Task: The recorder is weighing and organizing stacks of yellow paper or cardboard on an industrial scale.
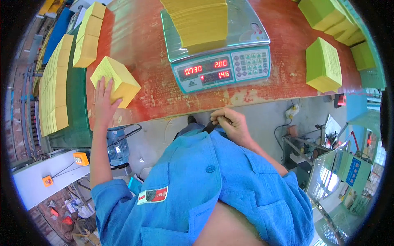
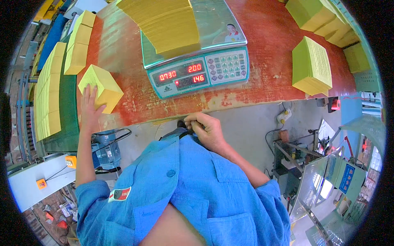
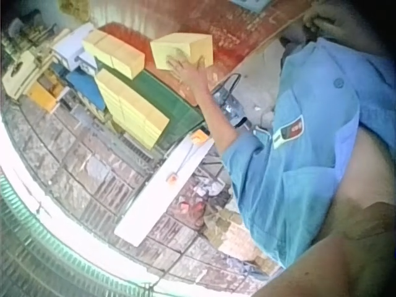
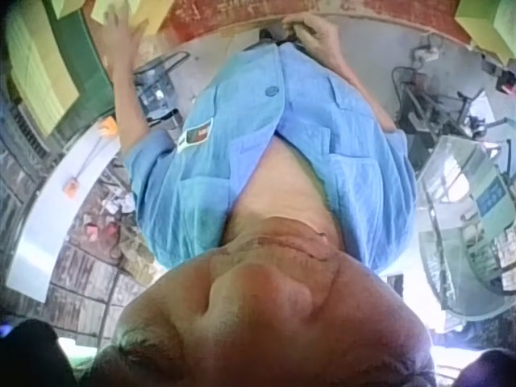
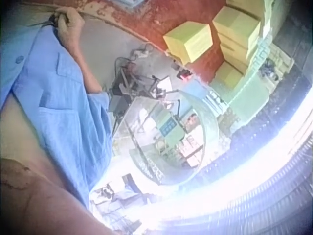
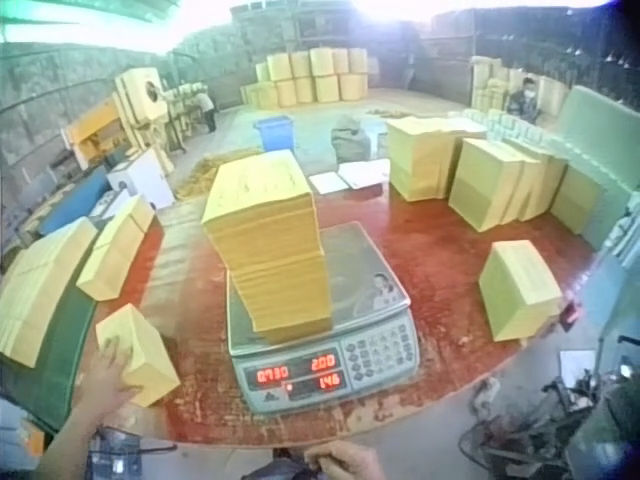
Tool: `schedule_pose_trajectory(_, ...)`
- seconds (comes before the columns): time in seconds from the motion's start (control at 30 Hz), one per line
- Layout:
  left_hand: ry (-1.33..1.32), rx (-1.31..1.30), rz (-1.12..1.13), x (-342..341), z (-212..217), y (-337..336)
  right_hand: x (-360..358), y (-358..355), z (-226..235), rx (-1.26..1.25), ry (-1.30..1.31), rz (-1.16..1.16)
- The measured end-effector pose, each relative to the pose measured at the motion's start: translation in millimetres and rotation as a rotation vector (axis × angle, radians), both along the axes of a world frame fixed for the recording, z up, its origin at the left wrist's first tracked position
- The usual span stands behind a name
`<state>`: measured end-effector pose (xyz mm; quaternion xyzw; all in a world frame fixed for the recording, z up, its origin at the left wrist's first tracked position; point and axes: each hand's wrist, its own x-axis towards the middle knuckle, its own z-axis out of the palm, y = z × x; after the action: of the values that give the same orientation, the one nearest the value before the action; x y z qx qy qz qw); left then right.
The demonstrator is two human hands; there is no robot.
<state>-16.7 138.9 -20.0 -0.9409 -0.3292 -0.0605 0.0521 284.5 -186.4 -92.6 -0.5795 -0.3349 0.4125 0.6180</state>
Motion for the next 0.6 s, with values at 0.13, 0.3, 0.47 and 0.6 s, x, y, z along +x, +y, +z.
schedule_pose_trajectory(0.13, 0.059, 0.048, 0.104, 9, 16, -8, -5, -1, 5, -0.077, 0.001, 0.021)
schedule_pose_trajectory(0.3, -0.060, 0.064, 0.134, 0, 10, -2, -27, 6, -1, -0.052, -0.015, -0.013)
schedule_pose_trajectory(0.47, -0.090, -0.051, 0.066, -5, 17, 9, -57, 27, 6, -0.061, 0.033, 0.002)
schedule_pose_trajectory(0.6, -0.127, -0.062, 0.027, -14, 19, 25, -77, 51, 13, -0.052, -0.002, 0.023)
